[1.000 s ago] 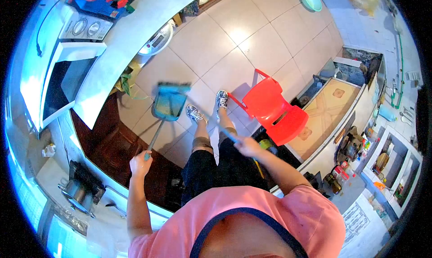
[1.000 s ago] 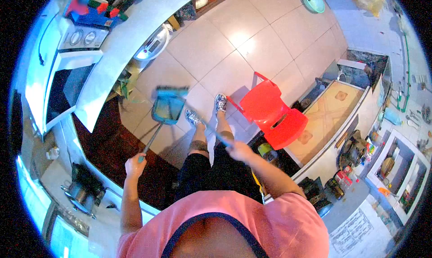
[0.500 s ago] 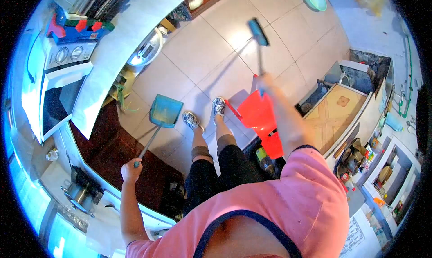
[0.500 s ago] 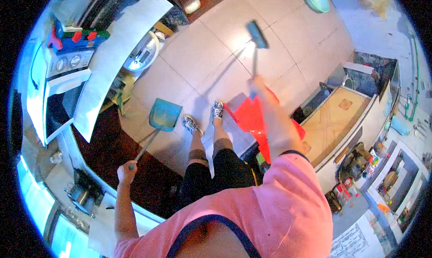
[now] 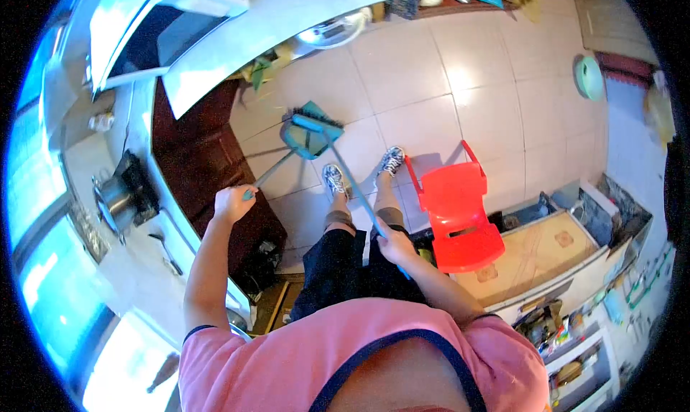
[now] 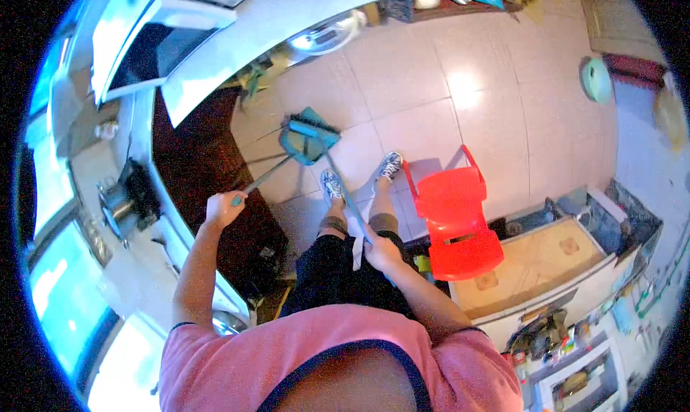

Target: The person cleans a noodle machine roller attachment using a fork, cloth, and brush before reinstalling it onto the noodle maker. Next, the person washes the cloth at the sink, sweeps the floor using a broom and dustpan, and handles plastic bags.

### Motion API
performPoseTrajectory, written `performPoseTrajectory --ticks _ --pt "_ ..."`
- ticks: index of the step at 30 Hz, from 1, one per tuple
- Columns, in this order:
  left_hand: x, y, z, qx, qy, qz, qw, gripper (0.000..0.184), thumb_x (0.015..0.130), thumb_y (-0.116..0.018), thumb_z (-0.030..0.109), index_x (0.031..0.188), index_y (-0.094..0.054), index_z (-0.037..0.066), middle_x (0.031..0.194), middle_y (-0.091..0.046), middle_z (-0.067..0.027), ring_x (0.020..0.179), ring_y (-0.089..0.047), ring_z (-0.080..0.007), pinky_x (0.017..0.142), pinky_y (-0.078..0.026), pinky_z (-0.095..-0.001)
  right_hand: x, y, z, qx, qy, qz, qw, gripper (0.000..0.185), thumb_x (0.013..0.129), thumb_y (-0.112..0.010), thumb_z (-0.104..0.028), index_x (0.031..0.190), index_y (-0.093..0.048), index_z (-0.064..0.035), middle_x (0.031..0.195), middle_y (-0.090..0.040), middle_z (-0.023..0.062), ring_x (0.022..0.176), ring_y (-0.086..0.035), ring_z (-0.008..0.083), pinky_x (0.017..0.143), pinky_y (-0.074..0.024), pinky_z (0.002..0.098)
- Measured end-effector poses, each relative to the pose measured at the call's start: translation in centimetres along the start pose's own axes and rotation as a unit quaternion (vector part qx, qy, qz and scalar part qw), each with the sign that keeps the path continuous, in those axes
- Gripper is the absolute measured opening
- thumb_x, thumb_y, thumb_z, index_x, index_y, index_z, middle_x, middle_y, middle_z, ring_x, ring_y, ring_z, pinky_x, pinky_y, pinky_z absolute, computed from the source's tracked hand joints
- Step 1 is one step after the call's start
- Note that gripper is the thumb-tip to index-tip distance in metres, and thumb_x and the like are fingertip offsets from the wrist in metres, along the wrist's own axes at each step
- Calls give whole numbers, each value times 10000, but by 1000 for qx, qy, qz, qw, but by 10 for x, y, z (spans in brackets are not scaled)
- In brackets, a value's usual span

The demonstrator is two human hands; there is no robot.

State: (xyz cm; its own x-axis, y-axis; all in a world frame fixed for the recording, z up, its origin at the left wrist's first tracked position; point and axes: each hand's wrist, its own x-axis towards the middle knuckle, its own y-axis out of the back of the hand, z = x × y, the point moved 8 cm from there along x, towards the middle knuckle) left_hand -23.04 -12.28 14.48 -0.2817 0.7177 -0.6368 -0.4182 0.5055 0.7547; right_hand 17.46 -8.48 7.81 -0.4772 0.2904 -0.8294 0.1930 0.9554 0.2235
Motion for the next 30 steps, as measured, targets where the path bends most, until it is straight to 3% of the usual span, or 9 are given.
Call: performPoseTrajectory --ticks 2,3,5,7,14,19,22,24,30 --pt "-10 -7 -12 0 13 -2 1000 197 697 -629 244 888 -662 210 777 -643 -89 709 -616 -287 642 -494 -372 -10 13 14 -42 -37 36 998 562 810 -521 -236 1335 -320 -250 737 -581 255 677 -590 404 624 -474 489" --pt "-16 -12 -17 1 14 -7 1000 199 695 -628 241 889 -662 211 776 -643 -88 709 -615 -290 642 -494 -374 -4 12 37 -65 -57 52 995 475 832 -483 -346 1267 -421 -167 758 -604 250 729 -602 405 695 -483 484" --pt "-33 -19 -25 -11 9 0 1000 200 696 -626 241 892 -661 216 774 -643 -87 708 -614 -290 642 -494 -374 18 41 44 -117 -66 114 984 362 836 -485 -350 993 -616 -51 697 -602 239 657 -607 396 605 -495 469" --pt "-48 -27 -37 -9 16 -16 1000 203 708 -618 250 906 -656 227 758 -640 -92 694 -613 -293 637 -496 -381 55 70 29 -41 -27 120 992 616 780 -501 -118 1356 -300 -200 691 -588 178 606 -614 277 540 -490 394" --pt "-107 -51 -109 -107 116 27 987 227 721 -602 273 936 -642 209 757 -638 -118 714 -612 -312 660 -487 -408 200 43 -78 -140 -16 196 970 594 761 -472 -100 1330 -310 -51 856 -594 271 781 -603 389 673 -487 457" --pt "-100 -61 -132 -94 94 22 991 211 712 -605 272 902 -646 187 753 -635 -127 713 -613 -312 653 -488 -408 147 -86 -42 -287 3 33 957 720 759 -542 -244 1373 -209 -65 986 -569 259 873 -591 372 776 -478 433" --pt "-101 -64 -144 -102 73 44 991 207 708 -607 274 885 -650 177 745 -632 -141 718 -611 -320 660 -487 -411 52 -112 -79 -275 11 -6 961 599 808 -509 -256 1360 -275 -247 932 -578 245 837 -594 383 723 -482 458" --pt "-101 -67 -151 -99 73 38 992 210 713 -604 277 894 -647 179 746 -631 -146 721 -611 -318 661 -486 -414 20 -116 -75 -278 19 12 960 499 811 -500 -230 1298 -389 -242 758 -599 225 679 -599 375 630 -484 481" --pt "-139 -72 -162 -82 51 7 995 244 703 -622 260 936 -638 192 772 -638 -134 714 -619 -301 651 -491 -405 -51 -83 -33 -182 -64 140 971 475 827 -527 -208 1282 -396 -161 763 -589 242 707 -571 440 643 -470 489"
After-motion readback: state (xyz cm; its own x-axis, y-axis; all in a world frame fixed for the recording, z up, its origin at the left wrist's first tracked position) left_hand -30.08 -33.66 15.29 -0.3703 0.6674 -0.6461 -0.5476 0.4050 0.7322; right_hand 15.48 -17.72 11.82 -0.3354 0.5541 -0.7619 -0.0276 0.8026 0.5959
